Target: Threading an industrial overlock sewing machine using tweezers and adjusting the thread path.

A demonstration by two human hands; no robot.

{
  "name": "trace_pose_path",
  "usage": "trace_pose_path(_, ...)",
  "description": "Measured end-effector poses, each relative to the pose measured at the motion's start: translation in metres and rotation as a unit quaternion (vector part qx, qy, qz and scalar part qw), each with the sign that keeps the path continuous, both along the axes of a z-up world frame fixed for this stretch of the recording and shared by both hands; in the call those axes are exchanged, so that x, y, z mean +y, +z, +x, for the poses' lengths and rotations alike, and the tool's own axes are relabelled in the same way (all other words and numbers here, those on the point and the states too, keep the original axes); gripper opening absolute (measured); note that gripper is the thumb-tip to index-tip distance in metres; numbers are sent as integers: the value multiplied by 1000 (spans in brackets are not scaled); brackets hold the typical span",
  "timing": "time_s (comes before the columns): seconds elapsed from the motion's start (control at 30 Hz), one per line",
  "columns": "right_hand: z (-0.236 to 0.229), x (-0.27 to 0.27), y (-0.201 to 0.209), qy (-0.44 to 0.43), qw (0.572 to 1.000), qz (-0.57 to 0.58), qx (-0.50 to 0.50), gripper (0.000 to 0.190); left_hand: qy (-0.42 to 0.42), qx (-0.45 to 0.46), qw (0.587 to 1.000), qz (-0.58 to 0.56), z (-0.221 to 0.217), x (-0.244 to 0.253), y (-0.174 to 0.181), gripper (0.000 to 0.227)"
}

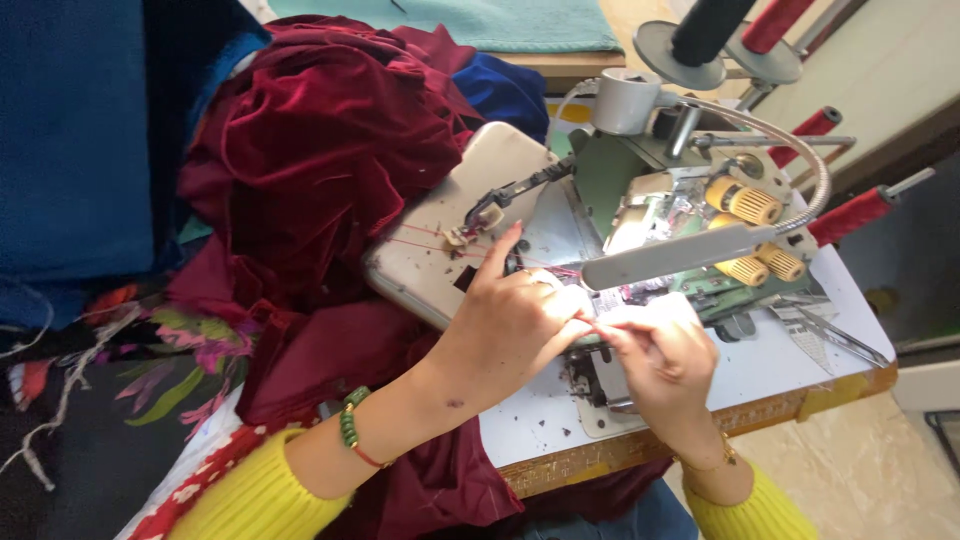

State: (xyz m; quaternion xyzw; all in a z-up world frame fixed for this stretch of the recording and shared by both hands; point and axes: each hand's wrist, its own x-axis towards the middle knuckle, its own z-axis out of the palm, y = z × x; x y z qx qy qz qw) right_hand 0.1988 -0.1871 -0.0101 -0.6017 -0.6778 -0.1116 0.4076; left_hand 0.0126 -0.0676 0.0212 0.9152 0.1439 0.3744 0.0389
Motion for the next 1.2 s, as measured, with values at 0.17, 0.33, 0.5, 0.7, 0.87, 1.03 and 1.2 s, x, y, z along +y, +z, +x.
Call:
trace_pose_path(0.17, 5, -6, -9, -74, 992, 12, 97, 12, -23, -30, 994, -102, 4, 0, 0, 25)
trace_pose_path(0.33, 1, -5, -1, -92, 980, 12, 174, 6, -29, -50, 987, -147, 3, 5, 1, 20)
trace_pose_path(0.5, 3, -4, 1, -89, 961, -4, 262, 7, -44, -92, 987, -126, 5, 11, -1, 12)
trace_pose_path(0.7, 17, -20, 6, -73, 970, 30, 232, 36, 27, -94, 985, -145, 6, 14, -3, 19)
trace_pose_path(0.87, 40, -46, 2, -110, 972, 157, 133, 85, 52, -72, 978, -186, 5, 14, -1, 17)
trace_pose_path(1.03, 33, -54, 19, -12, 956, 82, 283, 67, 45, -70, 975, -207, 6, 16, -4, 15)
trace_pose_path(1.2, 13, -46, 32, 50, 949, -9, 312, 10, 19, -76, 963, -257, 3, 17, 5, 9)
